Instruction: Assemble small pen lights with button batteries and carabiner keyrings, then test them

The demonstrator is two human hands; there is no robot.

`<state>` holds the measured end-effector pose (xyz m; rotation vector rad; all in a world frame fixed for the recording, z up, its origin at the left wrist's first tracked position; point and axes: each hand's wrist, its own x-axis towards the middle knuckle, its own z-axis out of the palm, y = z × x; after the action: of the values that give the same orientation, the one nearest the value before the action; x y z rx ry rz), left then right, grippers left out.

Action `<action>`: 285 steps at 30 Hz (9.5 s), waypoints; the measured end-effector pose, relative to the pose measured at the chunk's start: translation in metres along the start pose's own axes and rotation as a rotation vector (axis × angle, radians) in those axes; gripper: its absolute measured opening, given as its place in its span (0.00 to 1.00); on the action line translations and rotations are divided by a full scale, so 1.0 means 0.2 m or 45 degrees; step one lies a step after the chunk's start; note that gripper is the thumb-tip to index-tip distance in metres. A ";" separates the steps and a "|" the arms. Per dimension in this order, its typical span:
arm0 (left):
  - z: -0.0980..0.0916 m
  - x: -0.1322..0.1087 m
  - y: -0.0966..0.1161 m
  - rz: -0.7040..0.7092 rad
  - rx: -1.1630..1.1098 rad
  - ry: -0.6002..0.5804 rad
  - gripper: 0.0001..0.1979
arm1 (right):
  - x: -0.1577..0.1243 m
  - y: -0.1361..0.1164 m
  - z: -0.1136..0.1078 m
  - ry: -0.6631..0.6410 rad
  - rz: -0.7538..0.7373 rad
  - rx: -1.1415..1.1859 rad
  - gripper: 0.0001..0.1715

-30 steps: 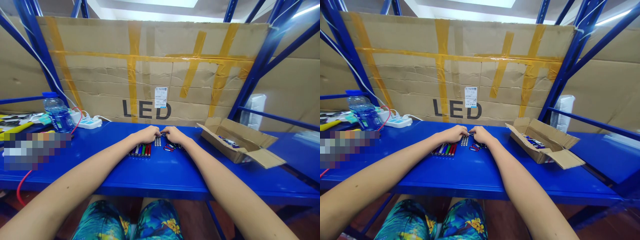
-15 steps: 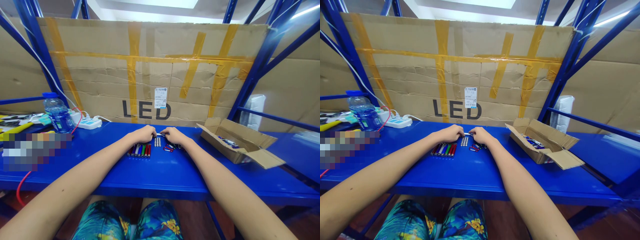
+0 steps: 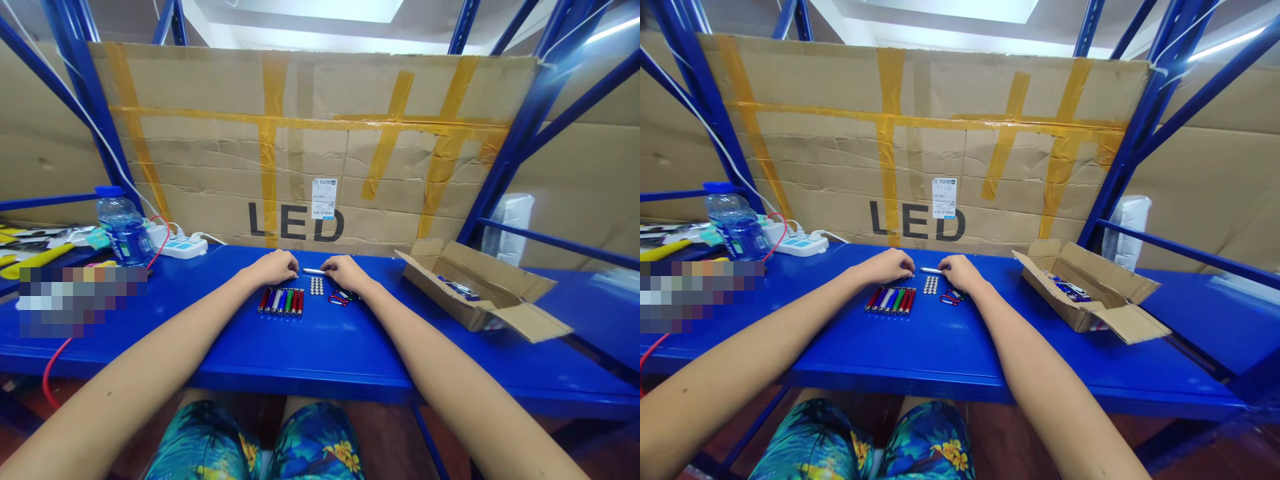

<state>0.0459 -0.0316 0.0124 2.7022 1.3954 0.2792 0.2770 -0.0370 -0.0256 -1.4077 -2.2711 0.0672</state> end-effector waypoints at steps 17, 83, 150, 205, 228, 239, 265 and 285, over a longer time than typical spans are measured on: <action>0.03 0.01 0.01 -0.045 -0.034 0.030 0.08 | -0.02 -0.04 -0.03 -0.027 0.047 0.086 0.10; -0.01 -0.01 -0.02 0.065 -0.178 -0.111 0.06 | -0.08 -0.10 -0.13 0.000 0.033 0.174 0.12; -0.04 -0.06 0.10 0.329 -0.124 -0.045 0.09 | -0.22 -0.45 -0.17 -0.441 -0.367 0.288 0.09; -0.03 -0.16 0.33 0.695 -0.047 -0.012 0.10 | -0.27 -0.09 -0.36 -0.327 0.173 1.182 0.18; -0.08 -0.13 0.26 0.519 -0.349 0.209 0.06 | -0.25 -0.11 -0.30 -0.347 0.081 1.094 0.12; -0.04 -0.11 0.27 0.512 -0.458 0.271 0.04 | -0.24 -0.20 -0.21 -0.336 0.094 1.061 0.13; 0.02 -0.08 0.28 0.521 -0.450 0.738 0.01 | -0.22 -0.22 -0.19 -0.069 0.117 1.346 0.20; 0.02 -0.09 0.29 0.664 -0.399 0.721 0.03 | -0.22 -0.17 -0.20 -0.184 0.066 1.282 0.14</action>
<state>0.0818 -0.0800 0.0144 2.7587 0.5934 1.2585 0.2810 -0.1000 0.0043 -0.8993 -1.8106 1.1705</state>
